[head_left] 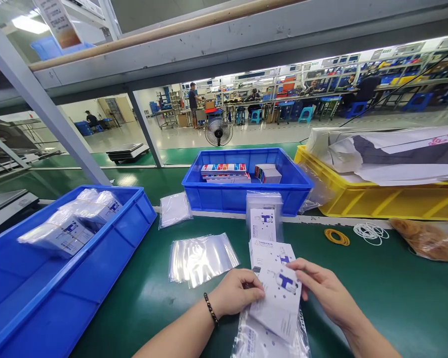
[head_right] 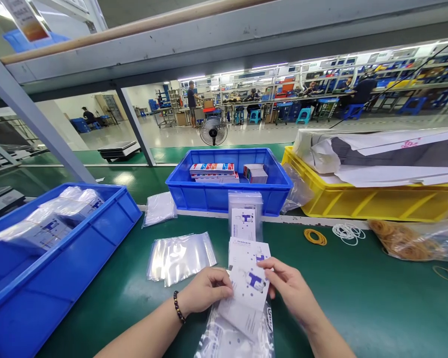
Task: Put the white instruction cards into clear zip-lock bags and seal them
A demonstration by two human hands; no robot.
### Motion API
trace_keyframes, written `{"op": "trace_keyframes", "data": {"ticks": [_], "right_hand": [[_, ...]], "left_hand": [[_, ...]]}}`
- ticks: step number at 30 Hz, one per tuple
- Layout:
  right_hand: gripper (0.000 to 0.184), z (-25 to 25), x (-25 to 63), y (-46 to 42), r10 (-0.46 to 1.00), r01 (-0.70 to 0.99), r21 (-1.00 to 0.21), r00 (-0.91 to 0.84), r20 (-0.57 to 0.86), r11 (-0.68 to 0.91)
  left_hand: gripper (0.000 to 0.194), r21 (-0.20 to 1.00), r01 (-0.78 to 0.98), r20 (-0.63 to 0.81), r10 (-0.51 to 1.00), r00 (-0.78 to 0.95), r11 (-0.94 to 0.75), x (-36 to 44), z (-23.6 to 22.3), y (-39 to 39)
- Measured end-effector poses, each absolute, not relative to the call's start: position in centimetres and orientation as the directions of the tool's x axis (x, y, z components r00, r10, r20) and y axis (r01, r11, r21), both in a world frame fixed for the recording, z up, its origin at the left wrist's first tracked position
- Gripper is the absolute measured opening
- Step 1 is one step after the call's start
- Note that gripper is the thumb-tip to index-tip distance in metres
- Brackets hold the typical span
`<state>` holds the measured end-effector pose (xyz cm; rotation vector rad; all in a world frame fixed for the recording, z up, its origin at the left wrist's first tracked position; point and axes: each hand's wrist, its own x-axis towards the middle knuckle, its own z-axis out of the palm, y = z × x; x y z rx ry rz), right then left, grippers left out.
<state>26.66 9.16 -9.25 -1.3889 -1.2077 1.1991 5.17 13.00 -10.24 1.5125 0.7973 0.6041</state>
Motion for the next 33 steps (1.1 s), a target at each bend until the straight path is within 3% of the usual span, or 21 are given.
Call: {"op": "trace_keyframes", "data": {"ticks": [3, 6, 11, 18, 23, 27, 33], "right_hand": [[0.036, -8.9, 25.4, 9.1, 0.980, 0.230, -0.973, -0.186, -0.071, -0.027], [0.034, -8.6, 24.3, 9.0, 0.947, 0.292, -0.956, -0.315, -0.062, 0.034], [0.046, -8.7, 24.3, 8.8, 0.929, 0.303, -0.953, -0.349, -0.125, -0.014], [0.039, -8.6, 24.5, 8.6, 0.885, 0.329, -0.943, -0.451, -0.112, 0.049], [0.048, -8.1, 24.3, 8.5, 0.903, 0.353, -0.933, -0.419, -0.093, 0.068], [0.039, -8.4, 24.4, 8.3, 0.943, 0.318, -0.947, -0.303, -0.142, -0.040], [0.048, -8.6, 24.2, 8.4, 0.960, 0.269, -0.951, -0.184, -0.209, -0.156]], "left_hand": [[0.013, 0.991, 0.121, -0.032, 0.800, 0.599, -0.052, 5.4, -10.0, 12.7], [0.017, 0.996, 0.052, 0.028, 0.823, 0.567, -0.069, 5.6, -9.9, 12.6], [0.023, 1.000, -0.003, -0.019, 0.849, 0.528, 0.024, 5.9, -9.8, 12.5], [0.044, 0.975, -0.124, -0.109, 0.886, 0.451, 0.183, 6.5, -9.9, 12.2], [0.045, 0.971, -0.146, -0.105, 0.887, 0.450, 0.189, 6.7, -9.8, 12.0], [0.048, 0.933, -0.133, -0.245, 0.861, 0.447, 0.335, 6.5, -9.9, 12.3], [0.026, 0.938, -0.006, -0.316, 0.862, 0.397, 0.347, 6.4, -9.9, 12.4]]}}
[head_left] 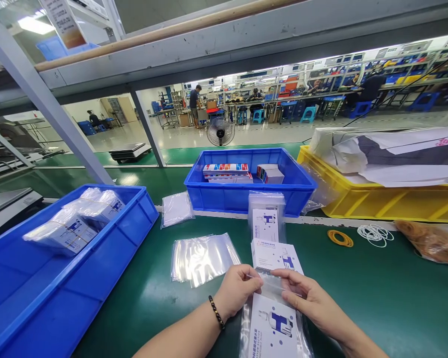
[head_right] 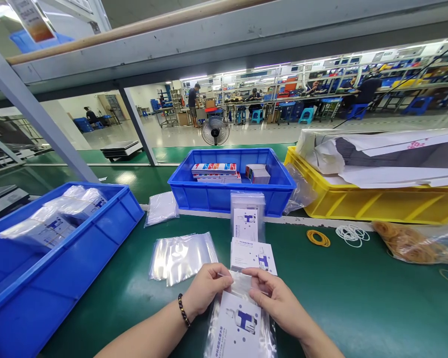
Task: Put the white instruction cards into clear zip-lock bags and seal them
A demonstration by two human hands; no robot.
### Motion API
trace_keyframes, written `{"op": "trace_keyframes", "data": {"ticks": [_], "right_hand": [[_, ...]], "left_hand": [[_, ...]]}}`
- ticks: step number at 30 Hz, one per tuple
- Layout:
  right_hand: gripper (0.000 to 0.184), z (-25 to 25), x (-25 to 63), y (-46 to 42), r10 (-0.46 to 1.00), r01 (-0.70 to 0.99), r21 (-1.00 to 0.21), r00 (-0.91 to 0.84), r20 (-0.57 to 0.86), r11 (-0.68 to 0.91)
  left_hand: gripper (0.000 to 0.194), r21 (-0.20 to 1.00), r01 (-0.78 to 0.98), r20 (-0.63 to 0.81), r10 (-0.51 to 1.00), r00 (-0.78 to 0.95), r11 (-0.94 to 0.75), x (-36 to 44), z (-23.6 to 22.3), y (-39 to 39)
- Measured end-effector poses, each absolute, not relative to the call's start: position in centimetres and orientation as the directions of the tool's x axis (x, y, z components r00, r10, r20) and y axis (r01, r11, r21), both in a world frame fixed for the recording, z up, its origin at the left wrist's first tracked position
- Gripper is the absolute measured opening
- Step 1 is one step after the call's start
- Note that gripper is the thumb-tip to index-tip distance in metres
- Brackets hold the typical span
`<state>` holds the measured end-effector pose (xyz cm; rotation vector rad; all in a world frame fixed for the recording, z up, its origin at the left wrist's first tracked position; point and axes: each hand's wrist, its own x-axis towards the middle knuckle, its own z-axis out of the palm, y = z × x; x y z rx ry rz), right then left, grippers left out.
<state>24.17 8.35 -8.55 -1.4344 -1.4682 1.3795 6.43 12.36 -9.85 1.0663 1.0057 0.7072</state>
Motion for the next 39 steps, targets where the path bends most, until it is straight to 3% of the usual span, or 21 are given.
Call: {"op": "trace_keyframes", "data": {"ticks": [3, 11, 19, 22, 24, 27, 29, 32, 35, 39], "right_hand": [[0.036, -8.1, 23.7, 8.4, 0.960, 0.281, -0.947, -0.181, -0.213, -0.157], [0.029, -8.7, 22.4, 8.1, 0.992, 0.411, -0.911, -0.123, -0.039, 0.015], [0.031, -9.1, 22.0, 7.9, 0.966, 0.528, -0.809, -0.174, 0.193, 0.257], [0.028, -9.2, 22.8, 8.0, 0.951, 0.560, -0.769, -0.207, 0.230, 0.308], [0.023, -9.6, 23.4, 8.1, 0.936, 0.607, -0.714, -0.186, 0.298, 0.348], [0.022, -10.5, 24.0, 8.3, 0.886, 0.711, -0.587, -0.111, 0.450, 0.387], [0.022, -11.0, 24.2, 8.4, 0.841, 0.762, -0.499, -0.107, 0.530, 0.411], [0.020, -11.2, 24.1, 8.4, 0.785, 0.788, -0.392, -0.179, 0.593, 0.475], [0.019, -10.8, 23.7, 8.4, 0.751, 0.778, -0.344, -0.235, 0.617, 0.526], [0.019, -10.4, 23.4, 8.4, 0.757, 0.763, -0.364, -0.241, 0.607, 0.535]], "left_hand": [[0.019, 0.952, 0.021, -0.290, 0.877, 0.383, 0.305, 6.5, -9.5, 12.2], [0.016, 0.963, 0.026, -0.254, 0.876, 0.409, 0.267, 6.6, -9.6, 12.1], [0.019, 0.994, 0.054, -0.107, 0.857, 0.504, 0.093, 6.4, -9.8, 11.9], [0.021, 0.989, 0.112, 0.024, 0.859, 0.511, -0.094, 5.4, -9.5, 12.7], [0.025, 0.934, 0.251, 0.123, 0.889, 0.442, -0.254, 4.6, -9.2, 13.5], [0.021, 0.713, 0.620, 0.157, 0.937, 0.313, -0.327, 3.6, -9.1, 14.8], [0.017, 0.538, 0.796, 0.099, 0.958, 0.268, -0.279, 3.1, -9.2, 15.5], [0.016, 0.369, 0.908, -0.056, 0.970, 0.235, -0.198, 2.9, -9.5, 16.0], [0.018, 0.327, 0.930, -0.144, 0.963, 0.227, -0.171, 2.9, -9.7, 16.2], [0.021, 0.362, 0.915, -0.158, 0.956, 0.246, -0.176, 2.6, -10.0, 16.5]]}}
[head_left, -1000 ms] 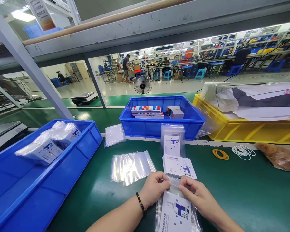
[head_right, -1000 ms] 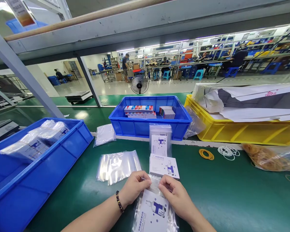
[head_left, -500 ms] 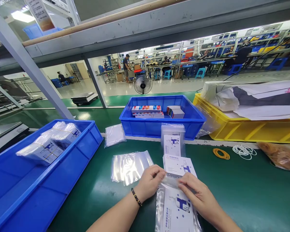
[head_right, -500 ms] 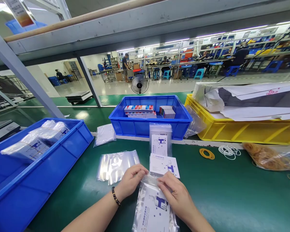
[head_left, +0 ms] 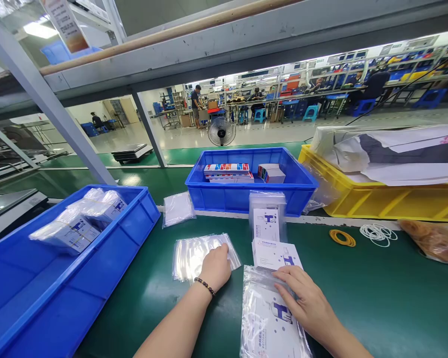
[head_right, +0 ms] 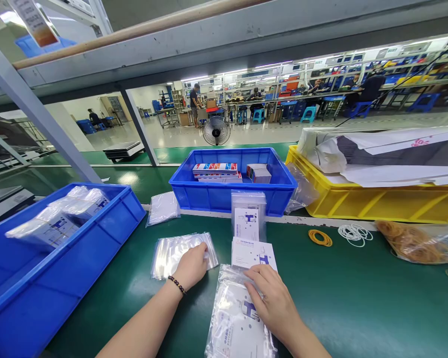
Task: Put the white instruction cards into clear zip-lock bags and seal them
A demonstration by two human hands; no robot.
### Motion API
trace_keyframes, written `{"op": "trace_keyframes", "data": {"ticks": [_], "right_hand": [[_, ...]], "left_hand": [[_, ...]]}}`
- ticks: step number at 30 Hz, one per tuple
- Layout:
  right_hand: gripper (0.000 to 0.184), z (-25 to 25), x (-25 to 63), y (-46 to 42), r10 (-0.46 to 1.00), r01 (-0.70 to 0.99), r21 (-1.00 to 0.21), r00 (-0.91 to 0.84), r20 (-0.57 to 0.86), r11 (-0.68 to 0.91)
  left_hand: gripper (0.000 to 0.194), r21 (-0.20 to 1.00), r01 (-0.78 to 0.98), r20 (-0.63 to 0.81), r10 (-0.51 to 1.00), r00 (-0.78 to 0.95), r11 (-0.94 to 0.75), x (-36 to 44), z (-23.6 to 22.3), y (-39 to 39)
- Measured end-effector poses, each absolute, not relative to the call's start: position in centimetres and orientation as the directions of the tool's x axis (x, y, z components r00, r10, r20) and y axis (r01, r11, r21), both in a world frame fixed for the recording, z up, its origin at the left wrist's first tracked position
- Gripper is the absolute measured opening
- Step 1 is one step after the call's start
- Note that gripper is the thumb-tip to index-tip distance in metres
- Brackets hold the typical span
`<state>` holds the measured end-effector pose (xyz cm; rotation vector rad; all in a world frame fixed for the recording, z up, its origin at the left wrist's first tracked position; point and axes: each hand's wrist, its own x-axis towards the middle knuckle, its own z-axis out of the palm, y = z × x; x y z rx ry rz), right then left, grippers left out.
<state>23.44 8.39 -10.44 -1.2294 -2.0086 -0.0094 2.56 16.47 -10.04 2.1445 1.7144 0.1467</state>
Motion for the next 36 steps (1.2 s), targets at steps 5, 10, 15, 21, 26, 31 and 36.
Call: {"op": "trace_keyframes", "data": {"ticks": [5, 10, 15, 21, 26, 31, 36], "right_hand": [[0.019, -10.2, 23.1, 8.3, 0.768, 0.724, -0.425, -0.222, 0.601, 0.543], [0.028, -10.5, 22.4, 7.9, 0.829, 0.647, -0.553, -0.239, 0.506, 0.524], [0.040, -11.3, 21.9, 7.6, 0.886, 0.678, -0.585, -0.239, 0.397, 0.445], [0.041, -11.9, 22.1, 7.8, 0.706, 0.752, -0.274, -0.337, 0.623, 0.600], [0.035, -10.8, 21.4, 7.7, 0.682, 0.710, -0.306, -0.325, 0.655, 0.634], [0.020, -10.0, 21.2, 7.6, 0.856, 0.629, -0.592, -0.272, 0.439, 0.504], [0.037, -10.7, 21.3, 7.6, 0.893, 0.669, -0.605, -0.221, 0.392, 0.431]], "left_hand": [[0.023, 0.482, 0.857, -0.114, 0.957, 0.268, -0.182, 2.7, -10.0, 16.3], [0.018, 0.745, 0.544, 0.123, 0.881, 0.456, -0.386, 4.3, -10.0, 13.9], [0.022, 0.771, 0.366, 0.233, 0.766, 0.599, -0.521, 5.4, -10.0, 11.8], [0.031, 0.978, 0.209, -0.102, 0.883, 0.459, 0.004, 6.1, -10.0, 12.2], [0.037, 0.969, 0.102, -0.246, 0.880, 0.406, 0.223, 6.8, -10.0, 12.2], [0.033, 0.989, 0.102, -0.138, 0.892, 0.431, 0.103, 6.6, -10.4, 11.7], [0.029, 0.974, 0.224, -0.072, 0.867, 0.493, -0.046, 6.7, -10.8, 11.4]]}}
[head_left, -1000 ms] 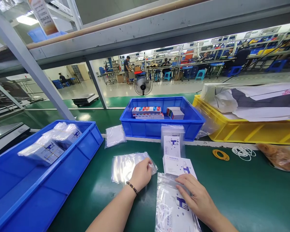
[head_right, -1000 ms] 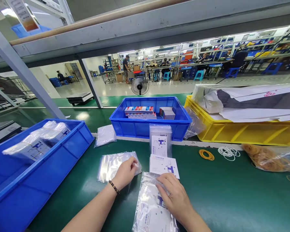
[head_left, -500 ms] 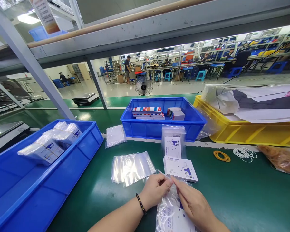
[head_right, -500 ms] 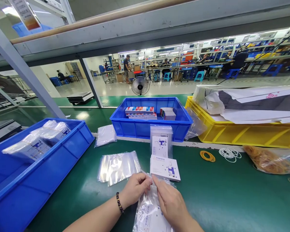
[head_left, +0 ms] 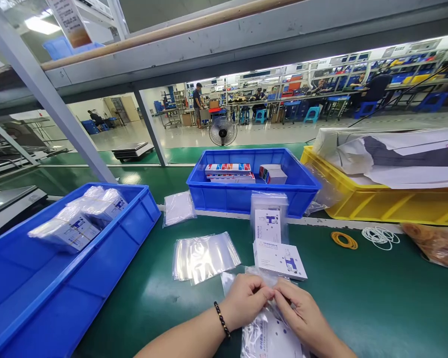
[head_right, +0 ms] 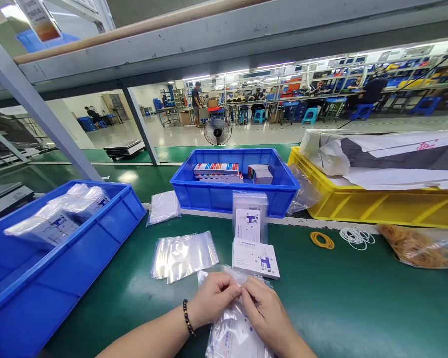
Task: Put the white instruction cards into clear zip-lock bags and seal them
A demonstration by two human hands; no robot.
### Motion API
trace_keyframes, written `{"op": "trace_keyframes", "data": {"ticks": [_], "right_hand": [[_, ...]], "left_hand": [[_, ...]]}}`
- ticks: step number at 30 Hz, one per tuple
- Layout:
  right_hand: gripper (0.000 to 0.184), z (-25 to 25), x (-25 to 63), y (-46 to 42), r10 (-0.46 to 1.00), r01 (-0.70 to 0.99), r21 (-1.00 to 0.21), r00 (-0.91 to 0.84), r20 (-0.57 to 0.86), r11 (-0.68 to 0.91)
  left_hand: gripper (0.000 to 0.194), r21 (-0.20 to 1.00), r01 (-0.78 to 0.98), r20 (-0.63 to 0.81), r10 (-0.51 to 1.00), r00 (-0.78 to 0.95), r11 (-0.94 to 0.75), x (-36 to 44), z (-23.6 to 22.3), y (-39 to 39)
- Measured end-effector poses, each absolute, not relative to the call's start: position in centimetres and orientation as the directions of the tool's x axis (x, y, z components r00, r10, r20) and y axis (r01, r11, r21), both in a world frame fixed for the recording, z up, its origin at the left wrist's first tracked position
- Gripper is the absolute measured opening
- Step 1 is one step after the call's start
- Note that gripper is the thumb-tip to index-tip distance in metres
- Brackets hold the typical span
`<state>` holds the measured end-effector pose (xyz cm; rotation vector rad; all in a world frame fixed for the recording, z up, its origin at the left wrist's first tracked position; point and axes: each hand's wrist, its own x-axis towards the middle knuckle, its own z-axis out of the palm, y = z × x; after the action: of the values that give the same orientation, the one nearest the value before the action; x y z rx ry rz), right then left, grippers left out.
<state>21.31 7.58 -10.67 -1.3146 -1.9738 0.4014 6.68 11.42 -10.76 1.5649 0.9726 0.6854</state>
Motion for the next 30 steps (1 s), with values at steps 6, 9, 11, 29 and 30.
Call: {"op": "trace_keyframes", "data": {"ticks": [6, 9, 11, 29, 30], "right_hand": [[0.035, -11.2, 20.5, 7.3, 0.847, 0.807, -0.432, -0.148, 0.511, 0.402], [0.035, -11.2, 20.9, 7.6, 0.851, 0.840, -0.413, -0.104, 0.515, 0.352], [0.037, -11.1, 21.3, 7.9, 0.863, 0.851, -0.434, -0.046, 0.503, 0.298], [0.032, -8.9, 23.1, 7.5, 0.934, 0.568, -0.745, -0.273, 0.231, 0.350], [0.034, -8.7, 23.4, 7.5, 0.938, 0.560, -0.762, -0.293, 0.184, 0.325]], "left_hand": [[0.024, 0.910, 0.390, -0.074, 0.871, 0.486, -0.140, 7.0, -10.5, 11.5], [0.026, 0.912, 0.387, -0.092, 0.852, 0.516, -0.136, 6.9, -10.6, 11.4], [0.026, 0.919, 0.373, -0.106, 0.827, 0.552, -0.132, 6.8, -10.6, 11.3], [0.013, 0.845, 0.161, 0.332, 0.735, 0.591, -0.510, 4.1, -8.2, 13.1], [0.011, 0.840, 0.186, 0.277, 0.698, 0.660, -0.509, 4.1, -8.1, 13.1]]}}
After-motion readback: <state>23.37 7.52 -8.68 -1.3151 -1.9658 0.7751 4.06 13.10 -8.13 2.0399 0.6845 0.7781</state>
